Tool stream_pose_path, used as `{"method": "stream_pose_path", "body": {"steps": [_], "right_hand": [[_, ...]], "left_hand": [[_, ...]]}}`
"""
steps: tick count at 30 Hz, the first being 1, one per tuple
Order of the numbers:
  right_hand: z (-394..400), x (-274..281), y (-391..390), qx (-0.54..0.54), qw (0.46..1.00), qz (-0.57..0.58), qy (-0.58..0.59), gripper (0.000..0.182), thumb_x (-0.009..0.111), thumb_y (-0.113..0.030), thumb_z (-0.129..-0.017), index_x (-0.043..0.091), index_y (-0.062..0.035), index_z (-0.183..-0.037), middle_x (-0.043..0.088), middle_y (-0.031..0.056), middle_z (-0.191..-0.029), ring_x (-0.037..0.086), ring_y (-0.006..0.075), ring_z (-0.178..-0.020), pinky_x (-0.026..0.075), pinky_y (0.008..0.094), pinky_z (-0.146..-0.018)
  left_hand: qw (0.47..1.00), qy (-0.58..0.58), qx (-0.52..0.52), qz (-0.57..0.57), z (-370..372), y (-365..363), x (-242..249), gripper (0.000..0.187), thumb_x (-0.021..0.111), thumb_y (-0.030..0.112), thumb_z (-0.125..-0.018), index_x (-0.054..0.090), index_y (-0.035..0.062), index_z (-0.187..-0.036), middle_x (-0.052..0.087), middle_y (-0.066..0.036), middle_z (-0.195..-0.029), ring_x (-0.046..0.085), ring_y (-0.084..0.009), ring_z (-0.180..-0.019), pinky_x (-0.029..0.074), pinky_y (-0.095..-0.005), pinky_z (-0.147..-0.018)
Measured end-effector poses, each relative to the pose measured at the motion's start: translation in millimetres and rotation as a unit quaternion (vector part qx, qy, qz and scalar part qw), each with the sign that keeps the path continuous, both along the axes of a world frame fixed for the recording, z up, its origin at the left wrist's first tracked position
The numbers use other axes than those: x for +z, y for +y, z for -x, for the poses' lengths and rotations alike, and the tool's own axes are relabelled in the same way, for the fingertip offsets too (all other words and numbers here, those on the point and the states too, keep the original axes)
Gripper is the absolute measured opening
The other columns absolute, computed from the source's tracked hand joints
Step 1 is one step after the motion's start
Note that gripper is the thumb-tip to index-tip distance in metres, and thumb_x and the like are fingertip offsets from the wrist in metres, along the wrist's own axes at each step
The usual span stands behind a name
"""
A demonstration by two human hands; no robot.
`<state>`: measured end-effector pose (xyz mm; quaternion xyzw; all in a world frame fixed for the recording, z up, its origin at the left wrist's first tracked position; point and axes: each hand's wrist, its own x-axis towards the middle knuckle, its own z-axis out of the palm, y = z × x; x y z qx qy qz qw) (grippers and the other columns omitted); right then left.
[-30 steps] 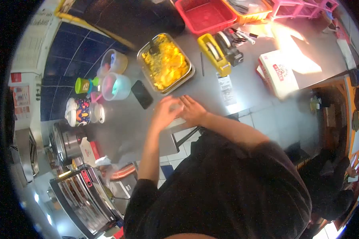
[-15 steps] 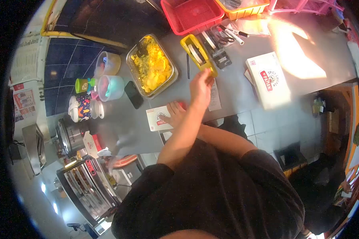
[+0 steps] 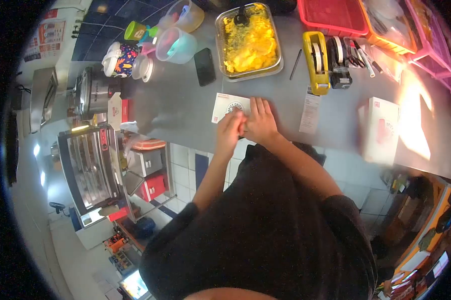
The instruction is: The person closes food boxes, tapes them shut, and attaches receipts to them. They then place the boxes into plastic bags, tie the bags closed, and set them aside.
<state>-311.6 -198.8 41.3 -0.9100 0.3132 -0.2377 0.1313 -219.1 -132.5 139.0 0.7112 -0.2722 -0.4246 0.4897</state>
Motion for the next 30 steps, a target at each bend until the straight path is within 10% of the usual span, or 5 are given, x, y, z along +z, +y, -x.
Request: {"method": "stream_pose_path", "body": {"steps": [8,11,17,25,30], "right_hand": [[-2.9,25.0,5.8,0.022,0.999,-0.02,-0.014,0.071,0.084,-0.042,-0.063,0.066,-0.0267,-0.13,0.047,0.0256,-0.13,0.048,0.0435,-0.122,0.037,0.0526,-0.109],[-6.5,42.6,3.1,0.043,0.998,-0.042,0.027,0.071,0.081,-0.046,-0.067,0.064,-0.0226,-0.131,0.047,0.0262,-0.13,0.047,0.0439,-0.123,0.034,0.0547,-0.111],[-40.9,34.4,8.0,0.006,0.985,-0.029,0.172,0.082,0.075,-0.059,-0.071,0.055,-0.012,-0.135,0.047,0.0295,-0.132,0.045,0.0452,-0.128,0.029,0.054,-0.115],[21.5,100.3,10.6,-0.16,0.961,-0.227,-0.011,0.084,0.085,-0.044,-0.063,0.053,-0.0167,-0.135,0.059,0.0204,-0.117,0.057,0.0405,-0.113,0.045,0.0484,-0.099],[149.2,188.0,-12.6,-0.372,0.918,-0.097,-0.097,0.077,0.084,-0.025,-0.057,0.06,-0.0079,-0.128,0.065,0.0168,-0.108,0.062,0.0328,-0.104,0.049,0.0415,-0.095]], "left_hand": [[0.994,0.039,0.02,-0.103,-60.2,67.7,-95.0,0.04,0.064,0.038,-0.098,0.063,0.0054,-0.076,0.052,-0.001,-0.057,0.047,-0.0083,-0.051,0.037,-0.0275,-0.048],[0.963,-0.246,-0.088,-0.064,-78.0,70.6,-113.1,0.037,0.068,0.042,-0.094,0.07,0.0065,-0.085,0.063,-0.014,-0.068,0.064,-0.0317,-0.062,0.049,-0.0407,-0.058],[0.873,-0.464,-0.12,0.087,-100.8,70.8,-125.5,0.033,0.068,0.039,-0.092,0.068,0.0094,-0.079,0.067,-0.01,-0.077,0.066,-0.0342,-0.07,0.051,-0.0458,-0.061],[0.886,-0.404,-0.228,-0.011,-109.0,75.9,-108.0,0.036,0.067,0.038,-0.094,0.064,0.0059,-0.077,0.066,-0.012,-0.075,0.065,-0.0338,-0.071,0.05,-0.0453,-0.064],[0.923,-0.278,-0.266,-0.012,-105.9,58.7,-102.0,0.032,0.066,0.034,-0.094,0.067,0.0033,-0.084,0.067,-0.014,-0.076,0.065,-0.0337,-0.07,0.049,-0.0435,-0.064]]}}
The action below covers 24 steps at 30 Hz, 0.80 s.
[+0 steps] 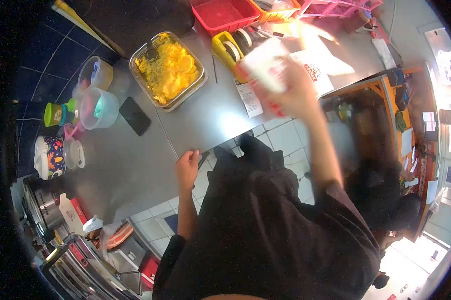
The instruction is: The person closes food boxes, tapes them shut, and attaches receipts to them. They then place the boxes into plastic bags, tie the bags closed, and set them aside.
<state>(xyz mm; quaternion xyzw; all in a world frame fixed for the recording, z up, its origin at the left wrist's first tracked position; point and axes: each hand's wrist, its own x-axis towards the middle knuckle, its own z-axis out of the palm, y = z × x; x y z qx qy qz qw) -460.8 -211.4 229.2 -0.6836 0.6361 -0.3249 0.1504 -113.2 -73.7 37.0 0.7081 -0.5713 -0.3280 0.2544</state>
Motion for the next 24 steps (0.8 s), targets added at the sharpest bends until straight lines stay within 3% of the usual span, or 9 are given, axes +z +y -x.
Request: {"method": "stream_pose_path", "body": {"steps": [2,5,10,11,15,17,20,22,24], "right_hand": [[50.0,14.8,-12.5,-0.077,0.995,0.029,-0.048,0.078,0.084,-0.028,-0.062,0.058,-0.0088,-0.133,0.063,0.0186,-0.122,0.061,0.0336,-0.113,0.048,0.044,-0.098],[115.5,17.7,-27.7,-0.133,0.984,0.094,0.068,0.076,0.082,-0.033,-0.066,0.058,-0.0125,-0.135,0.061,0.0193,-0.128,0.06,0.0341,-0.117,0.047,0.0452,-0.1],[142.5,-42.4,-45.5,-0.173,0.946,-0.129,0.241,0.081,0.075,-0.056,-0.074,0.052,-0.0234,-0.144,0.055,0.0216,-0.132,0.053,0.0399,-0.124,0.041,0.0508,-0.105],[143.0,-48.5,-44.7,-0.178,0.949,-0.1,0.238,0.082,0.069,-0.064,-0.077,0.048,-0.0273,-0.147,0.054,0.0219,-0.132,0.05,0.0415,-0.127,0.038,0.0525,-0.108],[163.7,-40.8,-46.4,-0.108,0.963,-0.131,0.207,0.078,0.067,-0.06,-0.083,0.046,-0.0245,-0.149,0.055,0.0234,-0.132,0.056,0.0414,-0.122,0.043,0.0493,-0.104],[220.6,-63.7,-61.5,-0.068,0.982,-0.164,-0.066,0.068,0.057,-0.05,-0.097,0.042,-0.0117,-0.151,0.062,0.0206,-0.128,0.061,0.0284,-0.118,0.045,0.0407,-0.102],[245.7,-49.4,-68.5,-0.001,0.869,-0.236,-0.434,0.061,0.043,-0.042,-0.106,0.037,-0.0026,-0.152,0.063,0.0173,-0.131,0.058,0.0193,-0.12,0.041,0.0351,-0.108],[263.2,-78.5,-81.1,0.023,0.855,-0.238,-0.46,0.06,0.039,-0.041,-0.107,0.035,-0.002,-0.153,0.058,0.0163,-0.138,0.055,0.0193,-0.126,0.036,0.0349,-0.112],[281.4,-100.6,-87.4,0.062,0.904,-0.25,-0.341,0.061,0.044,-0.038,-0.106,0.033,-0.0061,-0.156,0.045,0.014,-0.151,0.04,0.0215,-0.14,0.028,0.0353,-0.117]], "left_hand": [[1.0,0.004,-0.016,0.002,6.1,-12.5,14.0,0.031,0.066,0.032,-0.095,0.067,0.0029,-0.086,0.068,-0.014,-0.076,0.065,-0.0336,-0.07,0.049,-0.0431,-0.064],[0.999,0.027,-0.039,0.012,22.0,-33.6,21.7,0.03,0.065,0.031,-0.095,0.068,0.0023,-0.088,0.068,-0.015,-0.077,0.066,-0.0331,-0.07,0.05,-0.0427,-0.066],[0.996,0.063,-0.066,0.012,56.7,-66.7,20.6,0.029,0.065,0.03,-0.095,0.068,0.0019,-0.089,0.069,-0.015,-0.078,0.066,-0.0328,-0.071,0.05,-0.0426,-0.067],[0.996,0.052,-0.074,0.015,65.9,-72.9,19.2,0.028,0.066,0.03,-0.094,0.069,0.0024,-0.089,0.069,-0.015,-0.079,0.066,-0.0331,-0.071,0.05,-0.0424,-0.067],[0.999,0.005,-0.02,-0.024,120.8,-103.7,19.8,0.028,0.066,0.03,-0.094,0.07,0.0031,-0.095,0.07,-0.015,-0.083,0.067,-0.0327,-0.073,0.052,-0.0404,-0.07],[0.988,0.125,0.086,0.001,158.4,-121.8,0.0,0.038,0.064,0.034,-0.096,0.068,-0.0017,-0.109,0.073,-0.015,-0.092,0.07,-0.0265,-0.083,0.053,-0.0353,-0.075],[0.924,0.282,0.211,-0.152,203.3,-157.4,-19.2,0.04,0.065,0.029,-0.096,0.063,-0.0048,-0.117,0.073,-0.013,-0.098,0.07,-0.0271,-0.086,0.054,-0.0377,-0.077],[0.946,0.198,0.218,-0.132,217.9,-166.7,-40.1,0.039,0.066,0.026,-0.095,0.062,-0.0063,-0.117,0.072,-0.014,-0.098,0.07,-0.0257,-0.086,0.055,-0.0375,-0.076],[0.963,0.119,0.213,-0.116,232.8,-173.4,-60.6,0.039,0.068,0.023,-0.094,0.061,-0.0078,-0.117,0.071,-0.014,-0.098,0.069,-0.0244,-0.087,0.055,-0.0373,-0.075]]}}
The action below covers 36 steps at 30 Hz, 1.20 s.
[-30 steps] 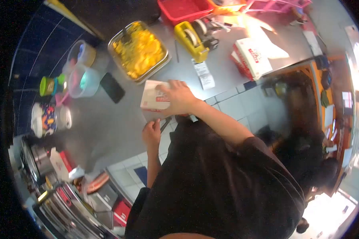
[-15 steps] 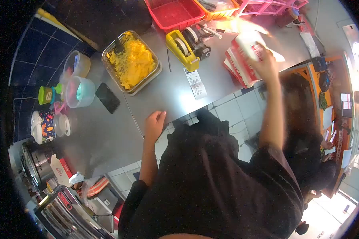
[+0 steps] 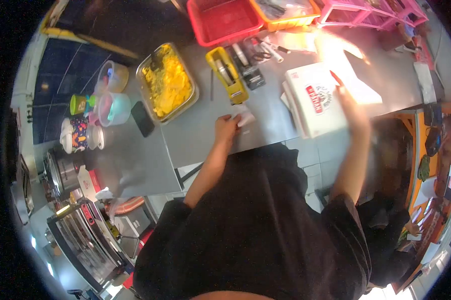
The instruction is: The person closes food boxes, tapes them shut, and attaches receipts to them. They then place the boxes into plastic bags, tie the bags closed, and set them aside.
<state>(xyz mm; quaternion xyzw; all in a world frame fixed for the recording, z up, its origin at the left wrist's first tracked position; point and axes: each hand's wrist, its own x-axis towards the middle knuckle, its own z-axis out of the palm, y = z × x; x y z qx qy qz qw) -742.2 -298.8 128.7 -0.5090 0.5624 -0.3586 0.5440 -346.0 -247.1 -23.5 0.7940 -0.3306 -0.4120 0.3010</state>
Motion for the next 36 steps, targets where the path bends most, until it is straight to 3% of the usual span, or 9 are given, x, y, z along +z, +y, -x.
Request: {"method": "stream_pose_path", "body": {"steps": [3,8,16,22,25,26,28,29,36], "right_hand": [[-22.0,13.9,-7.9,0.035,0.999,0.022,-0.014,0.066,0.058,-0.029,-0.099,0.034,-0.0068,-0.156,0.043,0.0131,-0.153,0.037,0.0217,-0.141,0.024,0.0344,-0.118],[-24.2,6.9,-5.6,0.0,0.991,-0.05,-0.124,0.074,0.066,-0.02,-0.093,0.032,-0.0057,-0.157,0.044,0.0121,-0.153,0.037,0.0201,-0.141,0.024,0.0342,-0.118],[-85.3,5.3,34.0,-0.081,0.972,-0.058,-0.213,0.077,0.058,-0.025,-0.1,0.015,-0.0038,-0.16,0.038,0.0146,-0.154,0.036,0.0204,-0.141,0.027,0.0343,-0.117],[-116.9,-5.7,61.9,-0.245,0.91,-0.079,-0.324,0.068,0.036,-0.041,-0.108,0.013,-0.0035,-0.159,0.027,0.0168,-0.161,0.024,0.0254,-0.15,0.023,0.0402,-0.12],[-102.7,0.1,66.8,-0.194,0.952,0.221,0.087,0.07,0.057,-0.043,-0.098,0.035,-0.0086,-0.155,0.022,0.0239,-0.161,0.021,0.0382,-0.15,0.02,0.0521,-0.12],[-100.1,9.3,68.6,-0.198,0.952,0.215,0.087,0.07,0.057,-0.043,-0.098,0.035,-0.0086,-0.155,0.022,0.0239,-0.161,0.021,0.0382,-0.15,0.02,0.0521,-0.12],[-100.2,27.9,60.7,-0.059,0.911,0.204,0.353,0.067,0.066,-0.047,-0.091,0.047,-0.0215,-0.15,0.02,0.0257,-0.162,0.018,0.0451,-0.149,0.016,0.062,-0.117],[-98.9,21.1,58.1,-0.06,0.923,0.185,0.331,0.066,0.071,-0.047,-0.087,0.05,-0.0309,-0.147,0.02,0.0273,-0.161,0.018,0.0489,-0.148,0.015,0.0674,-0.115],[-96.9,20.9,55.8,-0.071,0.937,0.178,0.292,0.077,0.078,-0.045,-0.079,0.049,-0.0262,-0.148,0.024,0.0307,-0.158,0.023,0.0499,-0.147,0.019,0.0662,-0.114]], "left_hand": [[0.955,0.284,0.041,-0.073,-1.0,5.4,49.7,0.029,0.07,0.008,-0.088,0.064,-0.0115,-0.109,0.071,-0.018,-0.103,0.071,-0.0255,-0.084,0.058,-0.037,-0.076],[0.942,0.28,-0.136,-0.126,-9.5,16.2,124.0,0.021,0.069,0.012,-0.092,0.07,-0.0074,-0.099,0.072,-0.01,-0.089,0.067,-0.0161,-0.077,0.054,-0.0298,-0.072],[0.95,0.119,-0.27,0.101,64.1,-24.7,264.6,0.024,0.069,0.022,-0.095,0.071,-0.0022,-0.097,0.065,-0.002,-0.073,0.054,-0.0066,-0.068,0.044,-0.0246,-0.064],[0.911,-0.058,-0.369,0.176,134.3,-33.1,228.1,0.023,0.069,0.019,-0.092,0.063,0.0023,-0.107,0.072,-0.012,-0.077,0.071,-0.0311,-0.072,0.053,-0.042,-0.066],[0.911,-0.106,-0.372,0.145,139.2,-22.4,228.2,0.038,0.075,0.02,-0.087,0.056,0.0081,-0.118,0.071,-0.012,-0.079,0.07,-0.0339,-0.075,0.052,-0.0416,-0.066],[0.91,-0.105,-0.376,0.14,138.7,-19.0,226.1,0.038,0.075,0.02,-0.087,0.056,0.0081,-0.118,0.071,-0.012,-0.079,0.07,-0.0339,-0.075,0.052,-0.0416,-0.066],[0.907,-0.147,-0.359,0.161,131.7,-19.7,223.9,0.039,0.075,0.022,-0.088,0.055,0.0069,-0.119,0.07,-0.013,-0.077,0.069,-0.0341,-0.073,0.051,-0.0428,-0.064],[0.922,-0.151,-0.33,0.135,127.0,-20.1,227.1,0.039,0.074,0.02,-0.088,0.055,0.0067,-0.12,0.07,-0.009,-0.077,0.068,-0.0292,-0.07,0.051,-0.0399,-0.065],[0.985,-0.002,0.111,0.13,31.6,-39.5,121.9,0.038,0.067,0.034,-0.096,0.056,0.0062,-0.12,0.063,-0.007,-0.106,0.061,-0.0208,-0.095,0.051,-0.0365,-0.075]]}}
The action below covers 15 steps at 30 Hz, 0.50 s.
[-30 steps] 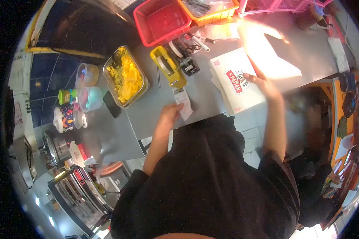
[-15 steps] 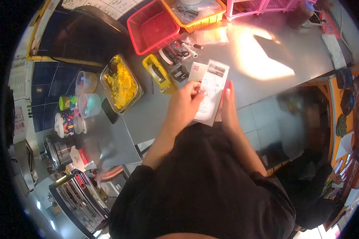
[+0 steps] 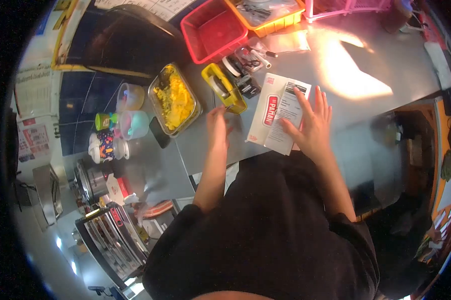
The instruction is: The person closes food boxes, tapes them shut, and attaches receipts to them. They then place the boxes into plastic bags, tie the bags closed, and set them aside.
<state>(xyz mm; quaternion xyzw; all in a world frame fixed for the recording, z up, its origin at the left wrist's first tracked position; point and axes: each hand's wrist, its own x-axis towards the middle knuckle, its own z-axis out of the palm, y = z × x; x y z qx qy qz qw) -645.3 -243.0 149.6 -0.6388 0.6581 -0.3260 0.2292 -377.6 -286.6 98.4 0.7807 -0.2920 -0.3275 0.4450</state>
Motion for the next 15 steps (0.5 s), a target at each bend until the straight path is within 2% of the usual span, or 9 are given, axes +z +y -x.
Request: {"method": "stream_pose_path", "body": {"steps": [2,5,6,9,11,12,13,14,15], "right_hand": [[-0.5,-0.9,-1.1,0.006,1.0,0.015,-0.004,0.079,0.08,-0.042,-0.077,0.049,-0.0248,-0.148,0.026,0.0323,-0.156,0.025,0.05,-0.145,0.021,0.0645,-0.113],[0.7,0.6,-0.9,0.006,0.999,0.033,0.031,0.079,0.08,-0.041,-0.077,0.049,-0.0246,-0.148,0.027,0.033,-0.155,0.026,0.0496,-0.145,0.023,0.0617,-0.113],[0.4,1.2,-0.5,0.003,0.999,0.03,0.036,0.079,0.08,-0.042,-0.077,0.049,-0.0242,-0.148,0.027,0.0329,-0.155,0.026,0.0492,-0.145,0.023,0.0605,-0.113],[-1.0,3.6,-1.1,0.0,0.999,0.031,0.041,0.078,0.08,-0.043,-0.078,0.05,-0.024,-0.148,0.027,0.033,-0.155,0.027,0.0481,-0.145,0.023,0.0595,-0.113],[0.1,3.0,-0.7,-0.006,0.999,0.029,0.044,0.077,0.079,-0.043,-0.078,0.051,-0.0241,-0.147,0.027,0.0333,-0.155,0.027,0.0474,-0.145,0.024,0.0596,-0.113],[0.2,1.6,-1.8,-0.005,0.999,0.026,0.043,0.075,0.079,-0.043,-0.079,0.051,-0.0242,-0.147,0.027,0.0322,-0.156,0.025,0.0469,-0.146,0.023,0.0605,-0.114],[0.4,0.3,-1.2,-0.001,0.999,0.021,0.042,0.074,0.078,-0.042,-0.08,0.052,-0.0243,-0.146,0.027,0.0312,-0.157,0.024,0.0463,-0.147,0.022,0.0615,-0.114],[0.9,-1.5,0.0,0.003,0.999,0.016,0.046,0.074,0.078,-0.042,-0.08,0.052,-0.0243,-0.146,0.027,0.0312,-0.157,0.024,0.0463,-0.147,0.022,0.0615,-0.114],[1.3,-3.7,-1.5,-0.003,0.997,0.012,0.072,0.073,0.078,-0.042,-0.08,0.052,-0.024,-0.146,0.026,0.0298,-0.158,0.023,0.0461,-0.148,0.02,0.0626,-0.115]], "left_hand": [[0.965,0.229,-0.005,-0.125,3.4,-9.0,12.8,0.039,0.062,0.037,-0.098,0.058,0.0044,-0.12,0.06,-0.011,-0.115,0.059,-0.0269,-0.104,0.053,-0.0402,-0.082],[0.924,0.351,-0.019,-0.147,-8.3,-29.6,-2.9,0.035,0.061,0.033,-0.099,0.058,0.005,-0.121,0.061,-0.013,-0.116,0.06,-0.0312,-0.1,0.053,-0.043,-0.087],[0.924,0.353,-0.015,-0.146,-13.0,-29.2,-7.3,0.035,0.061,0.033,-0.099,0.058,0.005,-0.121,0.061,-0.013,-0.116,0.06,-0.0312,-0.1,0.053,-0.043,-0.087],[0.917,0.388,-0.067,-0.066,-18.5,-20.7,-22.1,0.031,0.06,0.032,-0.099,0.062,0.0061,-0.117,0.064,-0.01,-0.113,0.062,-0.0282,-0.097,0.053,-0.0415,-0.085],[0.961,0.261,-0.087,0.036,-3.3,7.1,-37.6,0.025,0.059,0.029,-0.1,0.067,0.0052,-0.103,0.067,-0.006,-0.096,0.064,-0.0252,-0.089,0.053,-0.0395,-0.078],[0.96,0.263,-0.088,0.032,-2.4,9.1,-41.9,0.025,0.059,0.029,-0.1,0.067,0.0052,-0.103,0.067,-0.006,-0.096,0.064,-0.0252,-0.089,0.053,-0.0395,-0.078],[0.983,0.096,-0.141,0.062,-2.3,14.6,-46.3,0.023,0.061,0.026,-0.098,0.067,0.0036,-0.095,0.066,-0.008,-0.09,0.064,-0.0252,-0.085,0.051,-0.0388,-0.074],[0.975,-0.075,-0.187,0.09,-2.6,21.8,-50.4,0.023,0.063,0.022,-0.097,0.067,0.002,-0.086,0.066,-0.01,-0.083,0.065,-0.0252,-0.081,0.05,-0.0381,-0.07],[0.976,-0.071,-0.183,0.089,-4.6,26.9,-51.1,0.023,0.063,0.022,-0.097,0.067,0.002,-0.086,0.066,-0.01,-0.083,0.065,-0.0252,-0.081,0.05,-0.0381,-0.07]]}}
